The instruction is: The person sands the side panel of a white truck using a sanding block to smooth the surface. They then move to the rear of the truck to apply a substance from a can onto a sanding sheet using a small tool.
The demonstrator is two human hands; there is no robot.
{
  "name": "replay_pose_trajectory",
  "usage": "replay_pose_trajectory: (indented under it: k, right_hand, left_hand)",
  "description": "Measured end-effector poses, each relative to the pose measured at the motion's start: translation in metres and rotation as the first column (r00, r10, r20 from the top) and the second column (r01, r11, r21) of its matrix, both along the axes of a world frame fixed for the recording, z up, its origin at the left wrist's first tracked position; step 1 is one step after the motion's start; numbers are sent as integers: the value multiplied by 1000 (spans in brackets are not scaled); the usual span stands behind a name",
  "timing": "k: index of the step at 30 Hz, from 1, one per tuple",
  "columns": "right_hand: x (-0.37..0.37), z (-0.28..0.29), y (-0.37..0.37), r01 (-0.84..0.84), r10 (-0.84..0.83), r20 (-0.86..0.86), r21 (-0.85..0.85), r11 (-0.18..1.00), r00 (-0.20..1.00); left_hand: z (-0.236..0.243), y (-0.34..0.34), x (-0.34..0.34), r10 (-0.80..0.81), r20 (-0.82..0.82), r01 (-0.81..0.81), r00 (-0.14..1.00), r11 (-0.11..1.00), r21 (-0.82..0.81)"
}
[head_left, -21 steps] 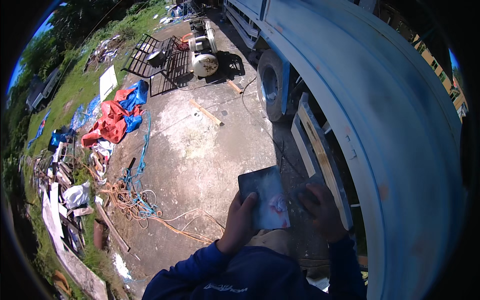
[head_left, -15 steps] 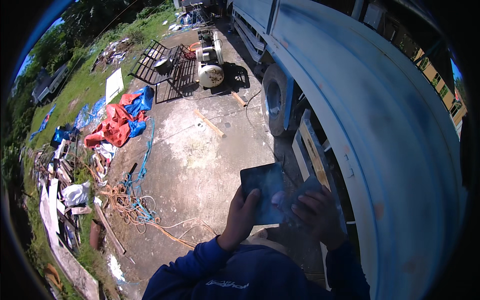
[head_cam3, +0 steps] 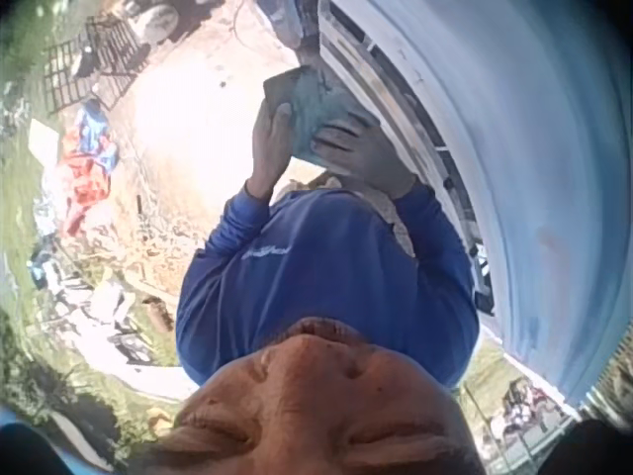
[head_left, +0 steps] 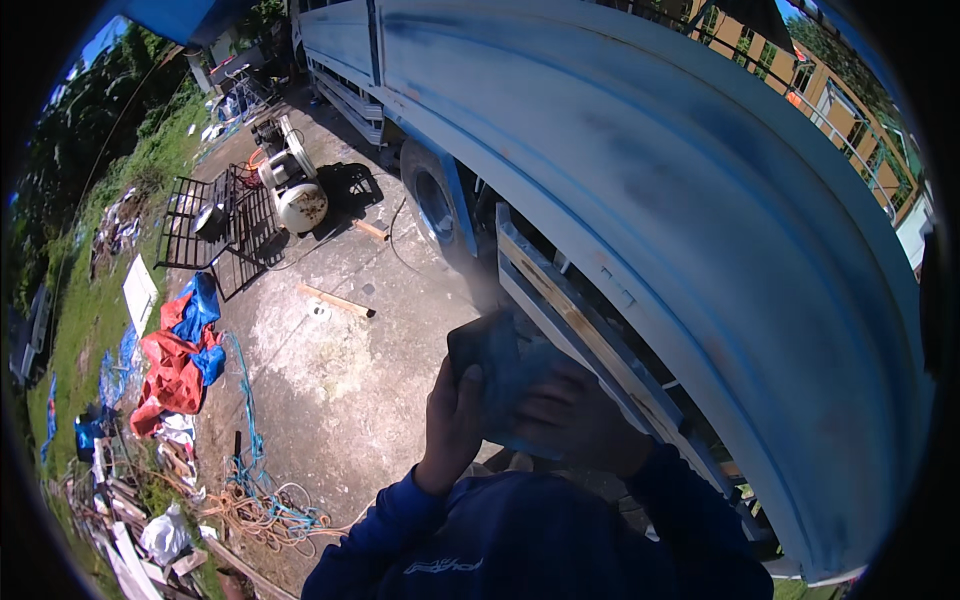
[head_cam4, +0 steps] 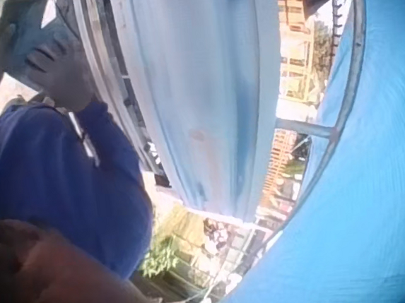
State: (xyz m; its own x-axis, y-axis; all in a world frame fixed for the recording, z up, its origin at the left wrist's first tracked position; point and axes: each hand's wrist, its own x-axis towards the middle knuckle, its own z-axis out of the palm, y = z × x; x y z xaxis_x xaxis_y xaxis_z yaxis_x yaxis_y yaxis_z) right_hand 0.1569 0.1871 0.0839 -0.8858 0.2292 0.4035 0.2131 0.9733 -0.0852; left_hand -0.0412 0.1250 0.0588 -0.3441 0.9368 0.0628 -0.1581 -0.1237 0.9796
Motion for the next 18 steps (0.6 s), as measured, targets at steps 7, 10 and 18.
replay_pose_trajectory:
  k: [7,10,18]
  right_hand:
    - [10,15,-52,345,-357,-92,-121,931,930]
    - [-19,36,-90,477,-556,-192,-337,811,809]
    - [40,-1,-103,778,-779,91,56,626,620]
  left_hand:
    - [18,13,-16,-19,17,17,1000,990,142]
    - [17,14,-13,-247,348,299,904,949,-103]
    - [19,-1,-18,-320,504,456,803,873,-172]
